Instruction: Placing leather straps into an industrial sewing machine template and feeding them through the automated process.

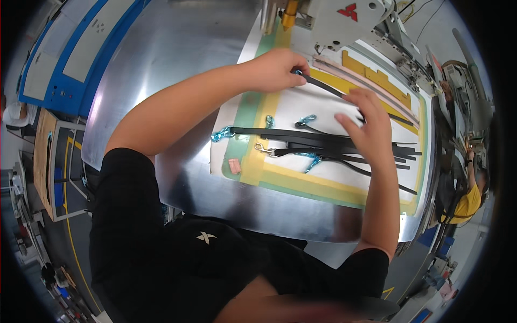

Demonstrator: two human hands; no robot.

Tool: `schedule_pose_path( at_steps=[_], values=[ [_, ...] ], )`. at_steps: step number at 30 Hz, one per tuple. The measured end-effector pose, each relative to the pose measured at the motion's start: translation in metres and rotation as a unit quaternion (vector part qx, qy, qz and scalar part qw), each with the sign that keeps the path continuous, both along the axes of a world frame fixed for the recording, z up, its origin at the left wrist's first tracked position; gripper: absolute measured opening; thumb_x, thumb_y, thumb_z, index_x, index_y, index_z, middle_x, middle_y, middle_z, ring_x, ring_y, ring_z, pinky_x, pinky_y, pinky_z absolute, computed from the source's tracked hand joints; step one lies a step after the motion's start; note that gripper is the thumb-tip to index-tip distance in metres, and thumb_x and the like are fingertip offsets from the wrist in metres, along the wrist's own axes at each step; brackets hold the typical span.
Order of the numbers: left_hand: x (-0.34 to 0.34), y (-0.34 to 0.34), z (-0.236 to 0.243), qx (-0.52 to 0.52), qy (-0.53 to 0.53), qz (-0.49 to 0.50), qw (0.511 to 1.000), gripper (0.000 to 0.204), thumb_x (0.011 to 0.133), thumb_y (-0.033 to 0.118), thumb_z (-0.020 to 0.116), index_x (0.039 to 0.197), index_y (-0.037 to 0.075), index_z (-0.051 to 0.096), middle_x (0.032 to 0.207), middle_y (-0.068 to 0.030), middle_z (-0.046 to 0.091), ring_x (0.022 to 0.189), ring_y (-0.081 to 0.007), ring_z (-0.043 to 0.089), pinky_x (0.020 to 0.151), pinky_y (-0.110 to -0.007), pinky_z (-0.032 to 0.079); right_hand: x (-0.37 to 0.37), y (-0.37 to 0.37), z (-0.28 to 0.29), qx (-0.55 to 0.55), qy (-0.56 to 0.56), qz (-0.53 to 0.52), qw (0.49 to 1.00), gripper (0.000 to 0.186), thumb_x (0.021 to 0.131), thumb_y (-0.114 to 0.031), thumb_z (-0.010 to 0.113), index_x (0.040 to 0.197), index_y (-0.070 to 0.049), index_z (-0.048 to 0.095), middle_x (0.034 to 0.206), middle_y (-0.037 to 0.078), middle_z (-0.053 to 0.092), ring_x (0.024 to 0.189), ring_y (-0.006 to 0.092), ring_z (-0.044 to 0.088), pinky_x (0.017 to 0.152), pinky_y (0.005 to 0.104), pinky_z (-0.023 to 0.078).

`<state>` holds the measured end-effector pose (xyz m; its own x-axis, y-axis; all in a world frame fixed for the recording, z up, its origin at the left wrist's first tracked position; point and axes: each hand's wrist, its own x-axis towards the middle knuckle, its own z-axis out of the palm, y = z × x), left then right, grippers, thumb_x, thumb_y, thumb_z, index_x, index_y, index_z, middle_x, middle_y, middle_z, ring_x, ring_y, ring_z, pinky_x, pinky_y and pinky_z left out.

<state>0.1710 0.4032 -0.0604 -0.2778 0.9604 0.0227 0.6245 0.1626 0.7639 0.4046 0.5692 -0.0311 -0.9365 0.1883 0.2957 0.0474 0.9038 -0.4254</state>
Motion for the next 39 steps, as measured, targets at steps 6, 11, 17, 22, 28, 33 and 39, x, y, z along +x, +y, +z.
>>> schedule_pose_path(
  at_steps=[6,11,17,22,28,33,39],
  values=[
    [0.008,0.048,0.002,0.025,-0.006,-0.027,0.999,0.028,0.096,0.019,0.073,0.117,0.001,0.068,0.104,-0.0129,0.073,0.095,-0.0227,0.066,0.086,-0.036,0.051,-0.041,0.042,-0.015,-0.029,-0.036,-0.043,0.998,0.029,0.089,-0.017,0.079,0.114,-0.007,0.068,0.114,0.014,0.072,0.104,0.0334,0.069,0.083,0.0397,0.055],
    [0.000,0.063,-0.016,-0.016,0.124,0.005,0.992,0.039,0.092,0.030,0.076,0.119,0.003,0.069,0.113,-0.0151,0.072,0.107,-0.0294,0.067,0.092,-0.041,0.052,-0.054,0.076,-0.008,-0.023,-0.067,0.027,0.997,0.023,0.088,-0.009,0.076,0.110,-0.005,0.068,0.100,0.015,0.072,0.093,0.0361,0.069,0.081,0.0418,0.053],
    [0.010,0.074,-0.050,0.113,0.309,0.029,0.944,0.060,0.091,0.046,0.073,0.138,0.008,0.064,0.130,-0.0152,0.067,0.129,-0.0323,0.057,0.114,-0.050,0.038,-0.066,0.097,-0.020,-0.024,-0.090,0.030,0.995,0.015,0.086,-0.005,0.074,0.101,-0.004,0.073,0.099,0.014,0.071,0.089,0.0354,0.068,0.079,0.0420,0.053],
    [0.005,0.074,-0.045,0.123,0.309,-0.001,0.943,0.059,0.092,0.047,0.071,0.135,0.007,0.066,0.131,-0.0146,0.067,0.128,-0.0341,0.057,0.115,-0.050,0.037,-0.067,0.108,-0.037,-0.038,-0.007,0.052,0.998,0.029,0.080,0.009,0.066,0.104,-0.003,0.075,0.099,0.012,0.069,0.090,0.0267,0.075,0.079,0.0364,0.056],
    [-0.006,0.068,-0.040,0.099,0.375,0.073,0.919,0.035,0.090,0.026,0.073,0.120,0.006,0.072,0.120,-0.0122,0.071,0.115,-0.0335,0.064,0.102,-0.045,0.050,-0.076,0.112,-0.048,0.051,-0.008,0.032,0.998,0.041,0.075,0.009,0.062,0.107,-0.010,0.078,0.101,0.008,0.068,0.091,0.0297,0.070,0.079,0.0407,0.055],
    [-0.002,0.075,-0.052,0.135,0.364,0.015,0.921,0.034,0.091,0.012,0.069,0.124,0.005,0.071,0.117,-0.0117,0.071,0.110,-0.0319,0.066,0.097,-0.042,0.054,-0.075,0.113,-0.054,0.059,-0.009,0.023,0.998,0.044,0.075,0.009,0.061,0.109,-0.012,0.078,0.102,0.007,0.068,0.091,0.0316,0.068,0.079,0.0423,0.055],
    [-0.003,0.075,-0.058,0.141,0.359,0.007,0.923,0.038,0.089,0.004,0.066,0.126,0.004,0.071,0.118,-0.0119,0.071,0.110,-0.0307,0.066,0.097,-0.040,0.055,-0.078,0.114,-0.057,0.092,-0.014,0.027,0.995,0.047,0.073,0.012,0.059,0.108,-0.013,0.078,0.102,0.007,0.067,0.092,0.0321,0.067,0.079,0.0433,0.054]
  ],
)
